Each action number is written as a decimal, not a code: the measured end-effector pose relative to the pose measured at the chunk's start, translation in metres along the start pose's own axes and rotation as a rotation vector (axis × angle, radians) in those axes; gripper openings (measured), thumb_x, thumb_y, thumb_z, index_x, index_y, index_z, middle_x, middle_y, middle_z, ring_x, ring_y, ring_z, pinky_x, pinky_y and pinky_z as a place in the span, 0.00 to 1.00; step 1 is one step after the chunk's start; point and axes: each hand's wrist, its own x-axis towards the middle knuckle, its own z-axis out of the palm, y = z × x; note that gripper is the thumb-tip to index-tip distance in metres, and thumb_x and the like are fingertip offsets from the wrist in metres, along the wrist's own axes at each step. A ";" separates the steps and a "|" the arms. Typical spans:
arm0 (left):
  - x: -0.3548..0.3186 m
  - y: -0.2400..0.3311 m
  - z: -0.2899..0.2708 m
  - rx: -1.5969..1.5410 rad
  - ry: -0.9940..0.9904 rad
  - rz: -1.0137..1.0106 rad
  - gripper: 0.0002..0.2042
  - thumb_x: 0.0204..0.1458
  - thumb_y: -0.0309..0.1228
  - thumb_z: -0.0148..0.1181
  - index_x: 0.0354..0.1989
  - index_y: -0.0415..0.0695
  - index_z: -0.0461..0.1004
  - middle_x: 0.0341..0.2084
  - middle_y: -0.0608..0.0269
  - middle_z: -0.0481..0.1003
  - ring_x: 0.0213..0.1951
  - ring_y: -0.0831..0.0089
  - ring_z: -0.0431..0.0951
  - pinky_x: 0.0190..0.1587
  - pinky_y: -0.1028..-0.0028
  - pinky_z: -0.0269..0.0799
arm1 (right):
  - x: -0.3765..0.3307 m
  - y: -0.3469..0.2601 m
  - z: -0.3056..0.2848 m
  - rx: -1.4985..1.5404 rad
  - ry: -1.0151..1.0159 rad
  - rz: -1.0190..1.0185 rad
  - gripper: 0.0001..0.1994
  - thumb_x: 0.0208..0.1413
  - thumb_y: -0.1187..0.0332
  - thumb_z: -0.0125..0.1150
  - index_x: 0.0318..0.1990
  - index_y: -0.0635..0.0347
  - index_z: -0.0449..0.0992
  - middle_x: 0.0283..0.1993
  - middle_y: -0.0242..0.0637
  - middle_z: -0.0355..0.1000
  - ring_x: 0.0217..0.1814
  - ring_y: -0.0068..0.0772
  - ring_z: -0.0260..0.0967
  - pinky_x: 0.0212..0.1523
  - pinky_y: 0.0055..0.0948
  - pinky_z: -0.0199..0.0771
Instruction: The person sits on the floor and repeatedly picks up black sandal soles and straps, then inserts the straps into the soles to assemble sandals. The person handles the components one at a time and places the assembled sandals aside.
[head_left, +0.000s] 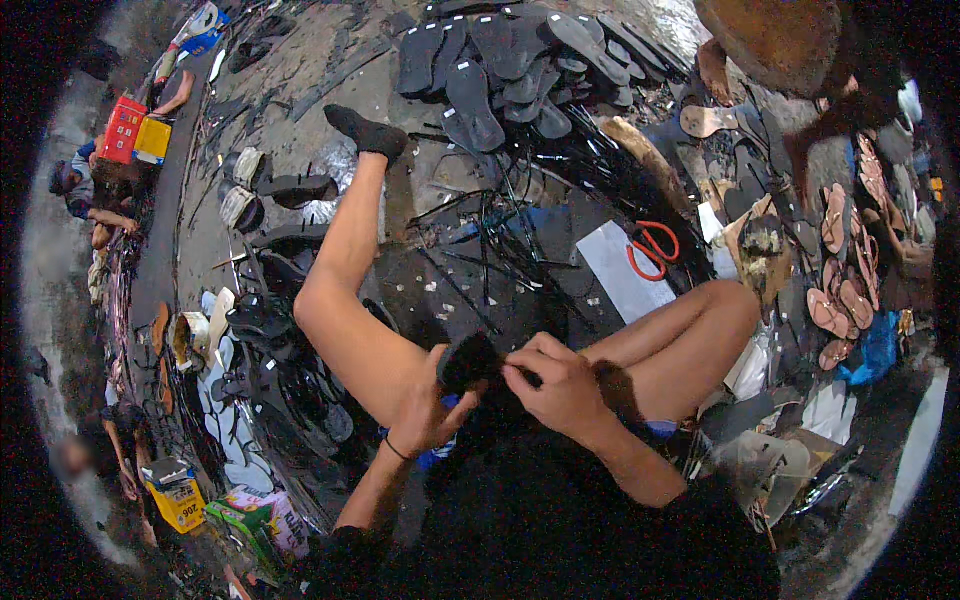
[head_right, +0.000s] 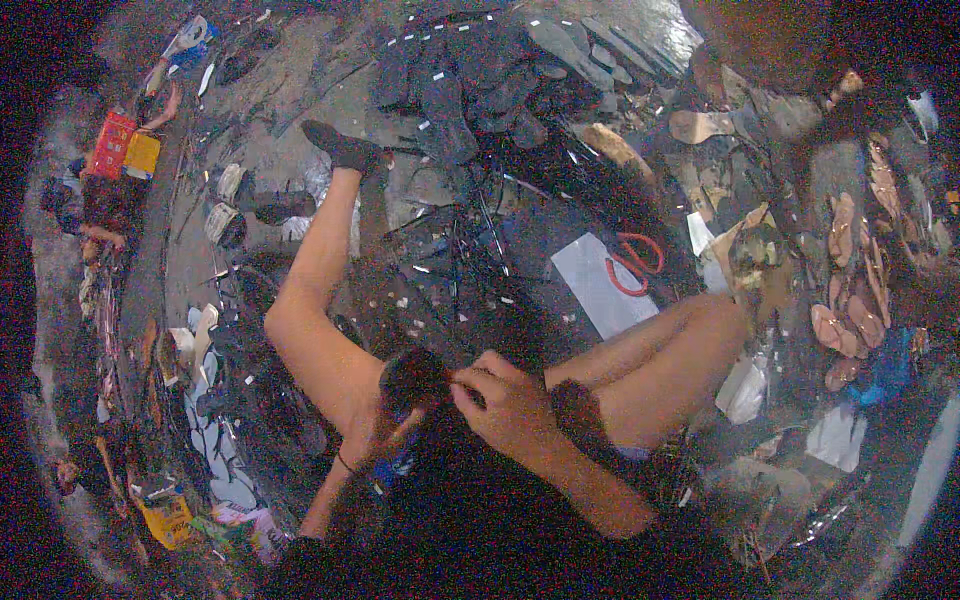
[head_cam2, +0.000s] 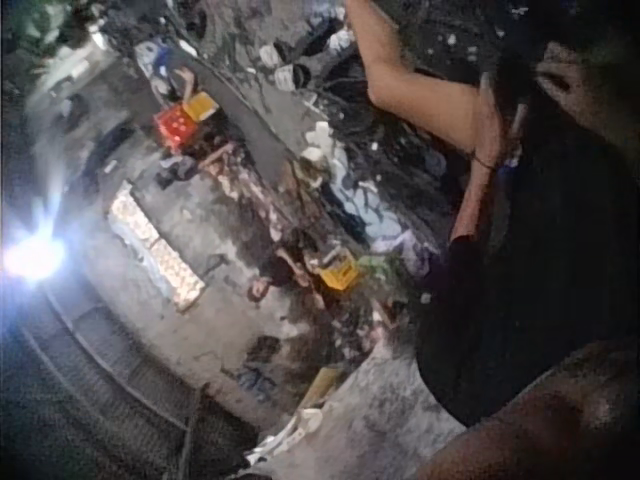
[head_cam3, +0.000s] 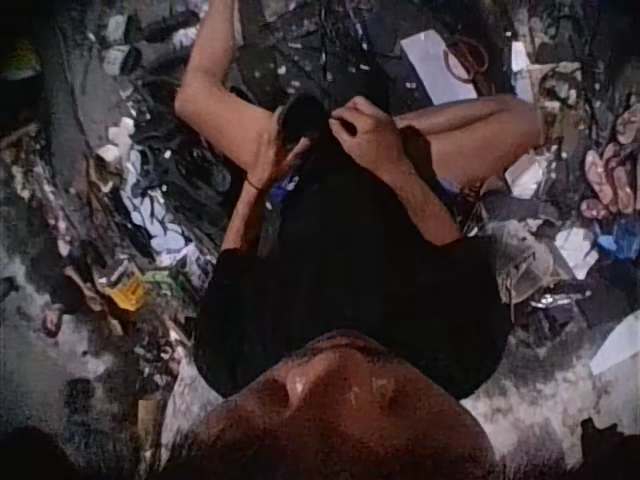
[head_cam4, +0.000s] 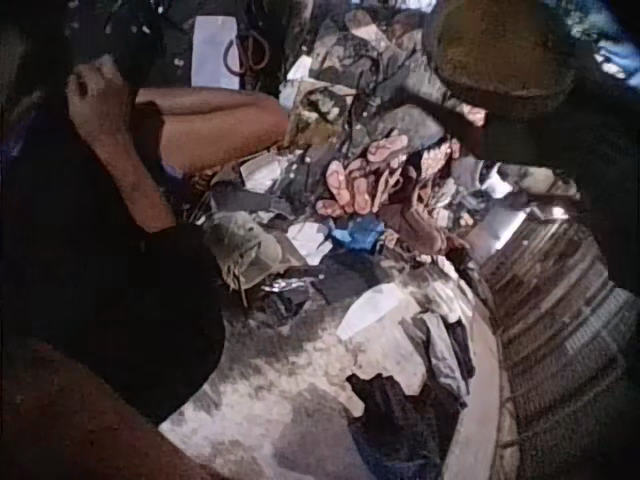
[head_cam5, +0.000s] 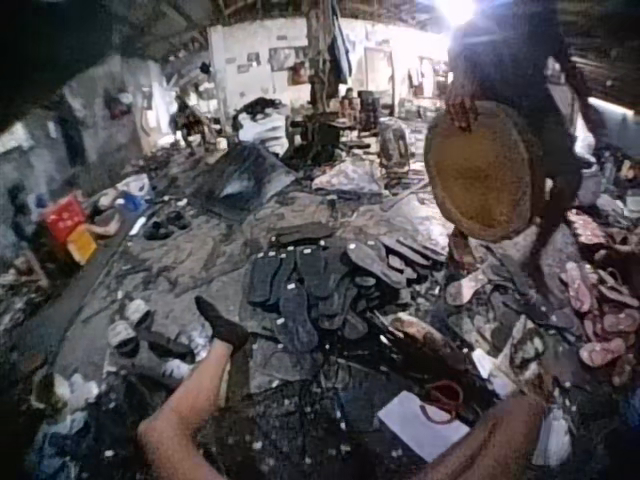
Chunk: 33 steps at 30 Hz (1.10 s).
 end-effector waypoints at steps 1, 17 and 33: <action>-0.002 0.000 -0.001 -0.062 -0.023 -0.080 0.18 0.52 0.25 0.66 0.51 0.40 0.72 0.43 0.46 0.76 0.46 0.54 0.80 0.47 0.65 0.75 | -0.002 0.000 -0.005 -0.023 -0.051 0.038 0.07 0.50 0.67 0.69 0.34 0.59 0.80 0.35 0.39 0.73 0.34 0.43 0.76 0.34 0.38 0.78; 0.028 0.045 -0.001 -0.765 0.522 -0.176 0.26 0.56 0.20 0.57 0.66 0.33 0.63 0.52 0.54 0.75 0.50 0.71 0.77 0.50 0.72 0.75 | 0.023 0.019 -0.063 0.036 -0.052 0.179 0.39 0.45 0.58 0.78 0.61 0.59 0.61 0.69 0.55 0.56 0.74 0.48 0.54 0.69 0.40 0.58; -0.007 -0.015 0.049 -1.395 -0.118 -0.514 0.22 0.57 0.32 0.62 0.57 0.35 0.67 0.40 0.64 0.75 0.43 0.75 0.75 0.49 0.75 0.70 | 0.097 0.031 -0.042 0.289 0.132 -0.005 0.08 0.47 0.70 0.77 0.35 0.58 0.84 0.60 0.48 0.72 0.57 0.37 0.74 0.55 0.30 0.73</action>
